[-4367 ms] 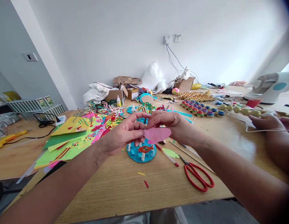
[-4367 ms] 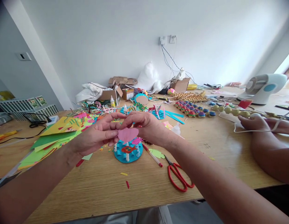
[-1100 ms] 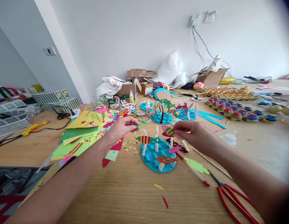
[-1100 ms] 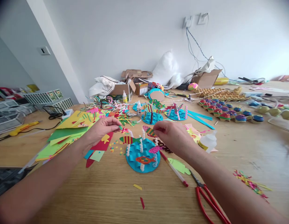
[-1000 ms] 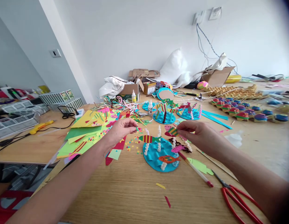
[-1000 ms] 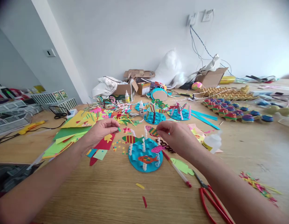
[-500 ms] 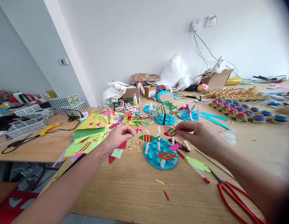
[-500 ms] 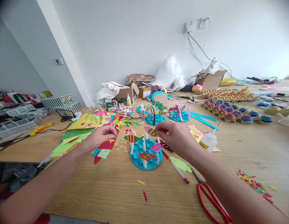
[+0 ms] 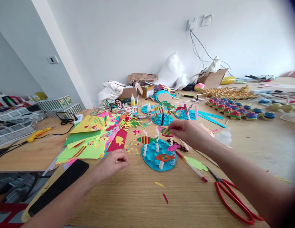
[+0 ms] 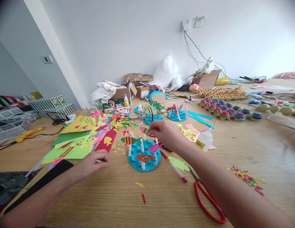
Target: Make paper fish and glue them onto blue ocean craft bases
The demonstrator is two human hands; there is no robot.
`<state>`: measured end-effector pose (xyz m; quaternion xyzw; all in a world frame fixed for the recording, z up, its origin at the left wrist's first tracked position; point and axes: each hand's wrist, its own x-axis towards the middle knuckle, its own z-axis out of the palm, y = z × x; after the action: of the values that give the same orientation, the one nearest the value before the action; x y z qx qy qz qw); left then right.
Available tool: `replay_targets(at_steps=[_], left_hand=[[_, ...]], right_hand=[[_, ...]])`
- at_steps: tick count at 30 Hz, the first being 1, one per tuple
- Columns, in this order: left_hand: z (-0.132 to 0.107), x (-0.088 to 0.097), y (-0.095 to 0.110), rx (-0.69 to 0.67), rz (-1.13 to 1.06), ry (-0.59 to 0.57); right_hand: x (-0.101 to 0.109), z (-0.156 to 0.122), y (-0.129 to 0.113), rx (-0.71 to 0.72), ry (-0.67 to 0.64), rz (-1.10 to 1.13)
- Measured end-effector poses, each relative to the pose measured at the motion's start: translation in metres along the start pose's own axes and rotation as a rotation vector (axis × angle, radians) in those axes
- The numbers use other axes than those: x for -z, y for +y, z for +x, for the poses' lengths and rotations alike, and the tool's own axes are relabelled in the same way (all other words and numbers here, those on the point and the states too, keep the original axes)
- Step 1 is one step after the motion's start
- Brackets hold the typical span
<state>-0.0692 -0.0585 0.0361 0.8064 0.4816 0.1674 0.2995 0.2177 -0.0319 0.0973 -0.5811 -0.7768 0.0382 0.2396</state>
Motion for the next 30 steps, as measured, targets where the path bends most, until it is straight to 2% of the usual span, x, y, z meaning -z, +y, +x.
replay_targets(at_steps=[3, 6, 9, 12, 15, 18, 20, 22, 25, 27, 30], left_hand=[[-0.006, -0.013, -0.004, -0.053, 0.113, -0.046], [-0.01, -0.019, -0.003, -0.146, 0.125, -0.108], [-0.011, -0.018, 0.002, -0.13, 0.097, -0.15], [-0.011, -0.011, 0.007, -0.08, 0.106, -0.079], [-0.009, 0.001, 0.011, -0.136, 0.12, 0.007], [-0.005, 0.008, 0.011, -0.128, 0.108, -0.058], [-0.003, 0.005, 0.01, -0.079, 0.127, -0.096], [-0.004, -0.001, 0.006, -0.057, 0.157, -0.087], [-0.009, -0.009, 0.003, -0.147, 0.206, -0.08], [-0.012, -0.01, 0.004, -0.225, 0.231, -0.149], [-0.012, -0.01, 0.01, -0.204, 0.222, -0.226]], right_hand=[[-0.006, 0.004, 0.001, 0.021, -0.033, 0.007], [-0.01, 0.009, 0.0, 0.025, -0.038, -0.033], [-0.012, 0.013, -0.002, 0.018, -0.055, -0.043], [-0.013, 0.017, -0.002, 0.011, -0.075, -0.031], [-0.012, 0.02, -0.002, 0.006, -0.063, -0.038], [-0.01, 0.022, -0.002, -0.008, -0.055, -0.041], [-0.009, 0.021, -0.003, -0.021, -0.057, -0.034], [-0.009, 0.019, -0.003, -0.026, -0.053, -0.031], [-0.01, 0.016, -0.003, -0.02, -0.061, -0.011], [-0.01, 0.015, -0.003, -0.015, -0.079, 0.014], [-0.009, 0.014, -0.002, -0.015, -0.087, 0.032]])
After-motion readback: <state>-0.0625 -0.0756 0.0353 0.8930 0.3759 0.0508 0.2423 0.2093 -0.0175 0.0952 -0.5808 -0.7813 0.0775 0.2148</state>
